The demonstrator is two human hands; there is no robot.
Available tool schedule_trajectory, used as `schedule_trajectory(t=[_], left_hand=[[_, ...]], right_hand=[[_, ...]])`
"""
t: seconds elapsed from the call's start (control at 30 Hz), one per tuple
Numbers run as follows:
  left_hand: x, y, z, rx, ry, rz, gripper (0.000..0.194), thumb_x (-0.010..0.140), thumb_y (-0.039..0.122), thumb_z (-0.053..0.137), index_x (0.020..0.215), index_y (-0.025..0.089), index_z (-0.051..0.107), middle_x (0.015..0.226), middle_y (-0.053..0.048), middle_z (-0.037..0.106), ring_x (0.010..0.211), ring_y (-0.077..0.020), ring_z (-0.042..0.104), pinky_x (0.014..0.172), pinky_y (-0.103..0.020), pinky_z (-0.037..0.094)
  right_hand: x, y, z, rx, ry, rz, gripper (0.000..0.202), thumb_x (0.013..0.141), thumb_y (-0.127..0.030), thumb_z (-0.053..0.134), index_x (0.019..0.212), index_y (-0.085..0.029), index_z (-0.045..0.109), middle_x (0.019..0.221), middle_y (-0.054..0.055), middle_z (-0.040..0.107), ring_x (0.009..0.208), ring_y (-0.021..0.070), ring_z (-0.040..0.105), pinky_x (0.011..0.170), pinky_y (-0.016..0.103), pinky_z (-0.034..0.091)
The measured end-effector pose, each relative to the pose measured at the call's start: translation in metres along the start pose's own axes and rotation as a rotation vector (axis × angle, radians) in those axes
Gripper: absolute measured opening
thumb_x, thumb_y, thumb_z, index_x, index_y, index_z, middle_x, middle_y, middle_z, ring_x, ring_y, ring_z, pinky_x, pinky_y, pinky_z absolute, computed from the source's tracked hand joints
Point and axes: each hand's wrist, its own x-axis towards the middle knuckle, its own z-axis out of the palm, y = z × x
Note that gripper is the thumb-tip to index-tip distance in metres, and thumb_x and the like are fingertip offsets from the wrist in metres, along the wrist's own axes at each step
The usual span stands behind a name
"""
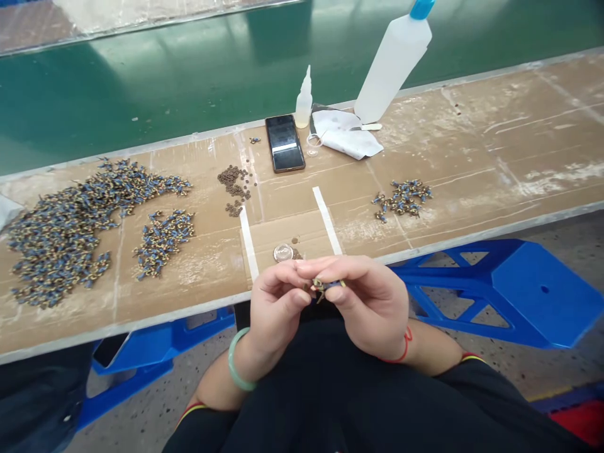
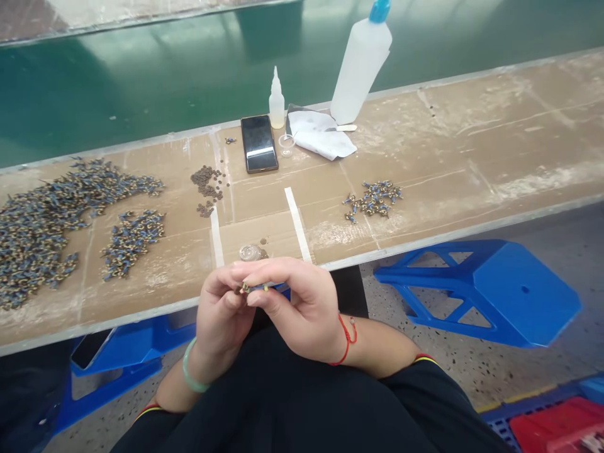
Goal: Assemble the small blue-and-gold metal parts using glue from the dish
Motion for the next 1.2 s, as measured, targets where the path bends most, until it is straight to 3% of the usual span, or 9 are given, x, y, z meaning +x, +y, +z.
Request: schedule_trajectory(t=[0.23,0.53,0.9,1.07,1.2], left_hand=[[-0.001,-0.001,-0.001,0.030,-0.026,0.010,0.038,0.075,0.050,0.096,0.066,0.021,0.072,0.064,0.003,0.061,0.060,-0.0097,0.056,0.061,-0.022,0.052],[-0.002,0.002,-0.001,0.098,-0.032,0.008,0.044,0.075,0.051,0.096,0.064,0.020,0.067,0.067,0.002,0.061,0.062,-0.0107,0.056,0.060,-0.023,0.050],[-0.003,0.006,-0.002,0.182,-0.062,0.021,0.037,0.077,0.051,0.095,0.068,0.022,0.074,0.069,0.000,0.068,0.064,-0.0137,0.063,0.062,-0.026,0.052],[-0.015,0.013,-0.006,0.383,-0.048,0.194,0.007,0.092,0.036,0.085,0.095,0.030,0.086,0.088,-0.003,0.082,0.082,-0.0187,0.075,0.079,-0.031,0.060],[-0.020,0.018,-0.007,0.568,-0.125,0.359,0.023,0.099,0.020,0.074,0.117,0.031,0.084,0.100,-0.004,0.084,0.093,-0.0183,0.078,0.086,-0.029,0.062]], right_hand=[[-0.001,-0.001,-0.004,-0.066,-0.024,-0.050,0.006,0.102,-0.026,0.073,0.105,-0.027,0.078,0.112,0.005,0.087,0.105,0.0222,0.084,0.092,0.036,0.072],[-0.002,-0.001,-0.005,-0.106,-0.016,-0.118,0.008,0.104,-0.030,0.070,0.105,-0.027,0.078,0.107,0.005,0.087,0.103,0.0235,0.085,0.091,0.038,0.073],[-0.001,-0.005,-0.013,-0.186,-0.081,-0.186,0.012,0.104,-0.023,0.069,0.111,-0.029,0.077,0.108,0.004,0.087,0.108,0.0235,0.084,0.094,0.038,0.073],[-0.001,0.001,-0.020,-0.336,-0.056,-0.346,0.020,0.102,-0.022,0.070,0.120,-0.029,0.076,0.110,0.005,0.087,0.112,0.0262,0.083,0.094,0.040,0.074],[-0.002,0.006,-0.020,-0.370,-0.015,-0.412,0.025,0.102,-0.019,0.068,0.126,-0.025,0.074,0.111,0.009,0.086,0.114,0.0270,0.082,0.094,0.039,0.074]])
